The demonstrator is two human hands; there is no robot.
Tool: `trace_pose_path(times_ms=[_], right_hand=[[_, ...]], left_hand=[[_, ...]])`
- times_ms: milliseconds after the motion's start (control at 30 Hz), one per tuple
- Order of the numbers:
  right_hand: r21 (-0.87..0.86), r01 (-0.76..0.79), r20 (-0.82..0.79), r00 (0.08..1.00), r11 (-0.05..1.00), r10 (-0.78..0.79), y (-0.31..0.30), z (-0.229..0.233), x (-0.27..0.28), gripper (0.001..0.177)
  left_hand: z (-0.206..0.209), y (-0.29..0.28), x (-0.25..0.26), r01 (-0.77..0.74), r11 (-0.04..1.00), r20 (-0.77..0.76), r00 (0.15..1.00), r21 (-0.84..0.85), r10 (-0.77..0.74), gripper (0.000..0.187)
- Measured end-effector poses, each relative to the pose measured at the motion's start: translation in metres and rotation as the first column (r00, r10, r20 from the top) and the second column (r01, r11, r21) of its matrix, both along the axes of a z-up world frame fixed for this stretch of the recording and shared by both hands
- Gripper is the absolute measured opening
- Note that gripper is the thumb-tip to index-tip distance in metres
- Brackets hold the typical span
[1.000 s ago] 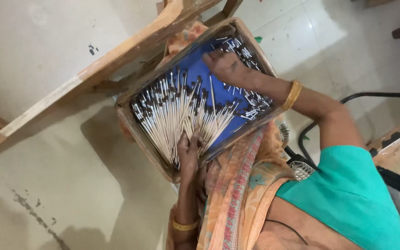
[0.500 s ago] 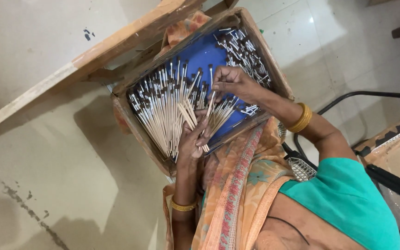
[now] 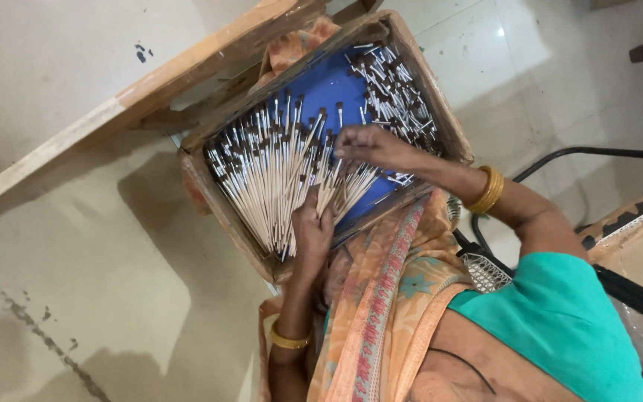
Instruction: Sort and organize thin wooden incense sticks into boxes in a production setting.
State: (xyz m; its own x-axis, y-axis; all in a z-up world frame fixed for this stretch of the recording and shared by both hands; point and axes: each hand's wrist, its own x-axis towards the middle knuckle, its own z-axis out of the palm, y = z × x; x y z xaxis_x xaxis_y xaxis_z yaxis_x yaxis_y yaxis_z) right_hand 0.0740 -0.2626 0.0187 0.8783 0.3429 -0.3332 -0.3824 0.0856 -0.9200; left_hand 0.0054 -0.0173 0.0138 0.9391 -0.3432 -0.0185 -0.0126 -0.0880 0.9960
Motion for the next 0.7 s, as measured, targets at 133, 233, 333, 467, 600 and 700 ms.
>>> trace_pose_path(times_ms=[133,233,333,467,600,700], right_hand=[[-0.885,0.161,0.449,0.544,0.436,0.709,-0.009,-0.029,0.003,0.017],[-0.913,0.408,0.159,0.397,-0.018,0.904,-0.004,-0.072,-0.013,0.028],[-0.901,0.382,0.364,0.409,0.206,0.837,-0.02,-0.094,-0.002,0.03],[-0.641,0.626,0.742,0.358,0.444,0.567,-0.056,-0.082,0.061,0.003],[-0.901,0.387,0.416,0.635,0.198,0.652,-0.038,-0.069,0.098,0.012],[-0.84,0.515,0.204,0.588,-0.168,0.783,-0.023,-0.02,0.101,0.014]], left_hand=[[0.001,0.009,0.003,-0.127,0.86,0.202,0.979,0.494,0.028,0.043],[0.012,0.001,0.009,-0.229,0.842,0.313,0.947,0.489,0.075,0.043],[0.012,-0.01,0.005,0.041,0.938,-0.102,0.995,0.343,-0.007,0.037],[-0.015,-0.015,-0.002,0.213,0.885,-0.302,0.949,0.414,-0.087,0.038],[-0.016,0.011,-0.02,0.238,0.714,-0.296,0.954,0.659,-0.045,0.048],[-0.003,0.018,-0.015,0.083,0.668,0.006,0.991,0.739,-0.13,0.048]])
